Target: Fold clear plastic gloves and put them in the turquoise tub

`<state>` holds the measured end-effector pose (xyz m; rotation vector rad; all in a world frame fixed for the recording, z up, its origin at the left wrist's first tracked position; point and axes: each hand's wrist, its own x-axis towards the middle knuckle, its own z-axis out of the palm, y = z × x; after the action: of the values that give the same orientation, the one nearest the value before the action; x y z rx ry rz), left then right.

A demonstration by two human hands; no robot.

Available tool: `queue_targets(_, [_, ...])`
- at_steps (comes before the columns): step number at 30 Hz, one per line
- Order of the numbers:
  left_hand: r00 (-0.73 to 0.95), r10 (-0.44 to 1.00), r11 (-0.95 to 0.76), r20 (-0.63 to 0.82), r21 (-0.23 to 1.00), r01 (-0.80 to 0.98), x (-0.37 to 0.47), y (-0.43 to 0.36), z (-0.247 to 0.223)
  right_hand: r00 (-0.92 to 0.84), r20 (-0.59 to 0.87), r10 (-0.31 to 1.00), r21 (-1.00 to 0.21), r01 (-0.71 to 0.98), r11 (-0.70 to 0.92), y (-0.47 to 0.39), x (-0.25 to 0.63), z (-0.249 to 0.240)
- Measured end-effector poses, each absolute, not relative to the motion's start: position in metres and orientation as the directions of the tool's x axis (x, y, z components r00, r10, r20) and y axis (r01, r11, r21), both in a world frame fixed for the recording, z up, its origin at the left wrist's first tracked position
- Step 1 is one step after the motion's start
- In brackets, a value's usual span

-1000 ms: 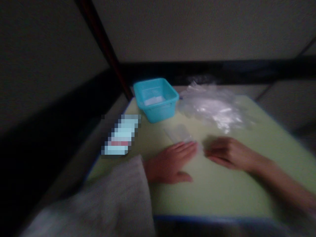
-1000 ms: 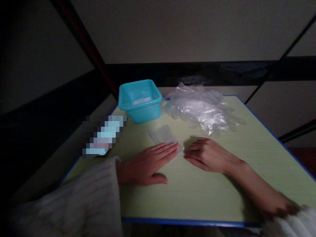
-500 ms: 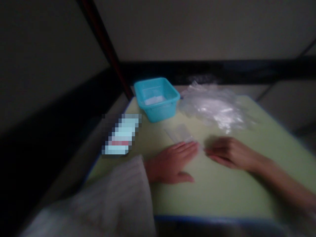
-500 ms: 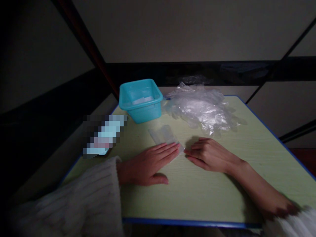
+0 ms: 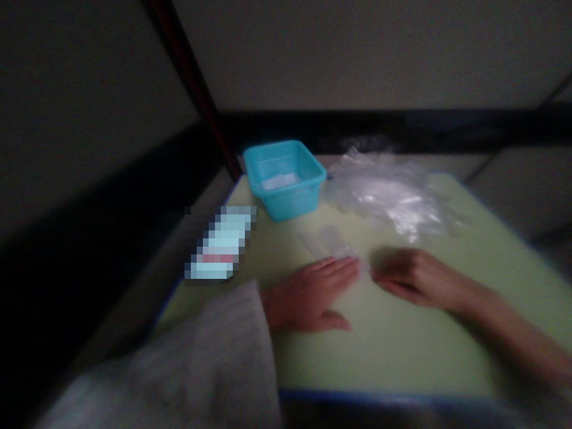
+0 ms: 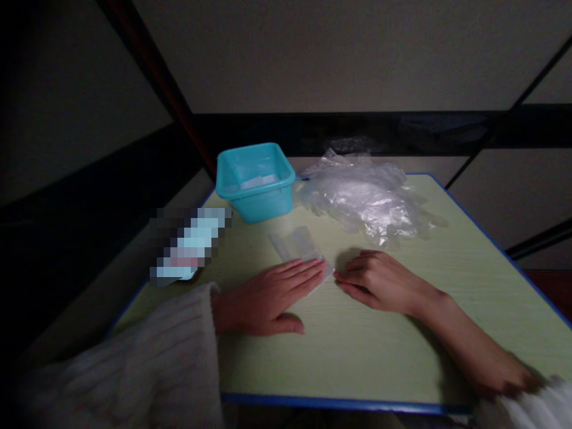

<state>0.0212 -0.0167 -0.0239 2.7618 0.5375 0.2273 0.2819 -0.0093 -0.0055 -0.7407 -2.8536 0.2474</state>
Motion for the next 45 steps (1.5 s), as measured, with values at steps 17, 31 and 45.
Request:
queue_targets(17, [0.930,0.350,-0.904,0.112,0.299,0.304,0.021,-0.015,-0.023,-0.869,0.259,0.422,-0.120,0.404,0.907,-0.010,0.285,-0.008])
queue_targets(31, [0.919,0.389,-0.895,0.061,0.261,0.361,0.017,-0.011,-0.024,-0.853,0.089,0.514,-0.322,0.464,0.826,-0.009,0.279,-0.006])
queue_targets(45, [0.859,0.511,-0.844,0.035,0.208,0.494,-0.001,0.016,-0.027,-0.848,0.098,0.521,-0.342,0.463,0.818,-0.007,0.281,-0.007])
